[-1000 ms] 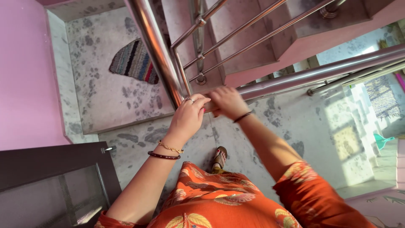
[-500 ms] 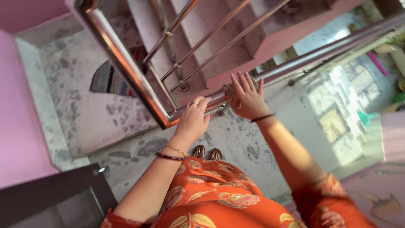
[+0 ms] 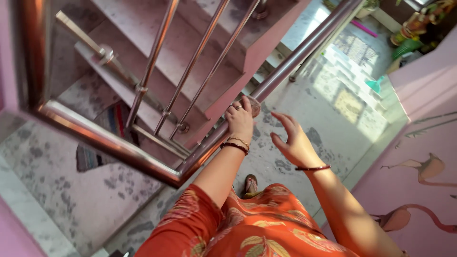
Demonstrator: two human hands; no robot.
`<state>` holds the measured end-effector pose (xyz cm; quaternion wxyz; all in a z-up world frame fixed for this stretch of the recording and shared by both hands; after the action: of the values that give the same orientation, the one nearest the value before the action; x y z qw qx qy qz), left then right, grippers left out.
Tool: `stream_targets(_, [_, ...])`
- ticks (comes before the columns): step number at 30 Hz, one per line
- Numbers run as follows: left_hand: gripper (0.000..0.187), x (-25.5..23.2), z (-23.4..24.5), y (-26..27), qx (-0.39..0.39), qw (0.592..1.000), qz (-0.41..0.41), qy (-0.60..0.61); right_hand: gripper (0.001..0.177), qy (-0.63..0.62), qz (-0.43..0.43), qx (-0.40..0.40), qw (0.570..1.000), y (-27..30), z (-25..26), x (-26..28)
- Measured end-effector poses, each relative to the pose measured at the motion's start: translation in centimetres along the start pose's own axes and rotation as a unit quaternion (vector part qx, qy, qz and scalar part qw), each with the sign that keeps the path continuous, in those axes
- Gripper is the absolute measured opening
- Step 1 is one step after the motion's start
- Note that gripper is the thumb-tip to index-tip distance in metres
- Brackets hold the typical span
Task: Cleaning the stainless steel railing of a staircase using a cloth.
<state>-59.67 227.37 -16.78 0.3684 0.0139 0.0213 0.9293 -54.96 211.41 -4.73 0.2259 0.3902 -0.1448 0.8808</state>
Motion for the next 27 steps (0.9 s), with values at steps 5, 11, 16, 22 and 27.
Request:
stream_targets(5, [0.04, -1.8, -5.8, -3.1, -0.121, 0.986, 0.002, -0.116, 0.058, -0.053, -0.074, 0.021, 0.996, -0.2, 1.2, -1.0])
stream_targets(11, [0.042, -5.2, -5.4, -6.3, -0.122, 0.981, -0.008, -0.151, 0.055, -0.075, -0.11, 0.013, 0.991, -2.8, 3.0, -3.6])
stream_targets(16, [0.043, -8.9, -4.9, -10.4, -0.093, 0.986, -0.006, -0.14, 0.054, -0.077, -0.102, 0.022, 0.992, -6.4, 5.5, -6.5])
stream_targets(22, [0.043, -14.9, -5.6, -16.3, -0.092, 0.983, -0.013, -0.157, 0.054, -0.11, -0.082, 0.044, 0.99, -11.0, 10.7, -11.4])
stream_targets(27, [0.04, -19.5, -5.4, -21.1, -0.126, 0.979, -0.002, -0.162, 0.052, -0.113, -0.081, 0.026, 0.99, -14.4, 16.1, -16.9])
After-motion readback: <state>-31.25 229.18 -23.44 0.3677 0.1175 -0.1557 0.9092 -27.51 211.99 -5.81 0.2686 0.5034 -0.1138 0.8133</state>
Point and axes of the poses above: each hand's wrist, its own y-axis away from the middle knuckle, its own z-axis out of the back of the hand, x = y × z, the point moved 4 cm from there along -y, towards the middle knuckle, and after that the axes turned 1 degree about z, right-handed, at the moved point
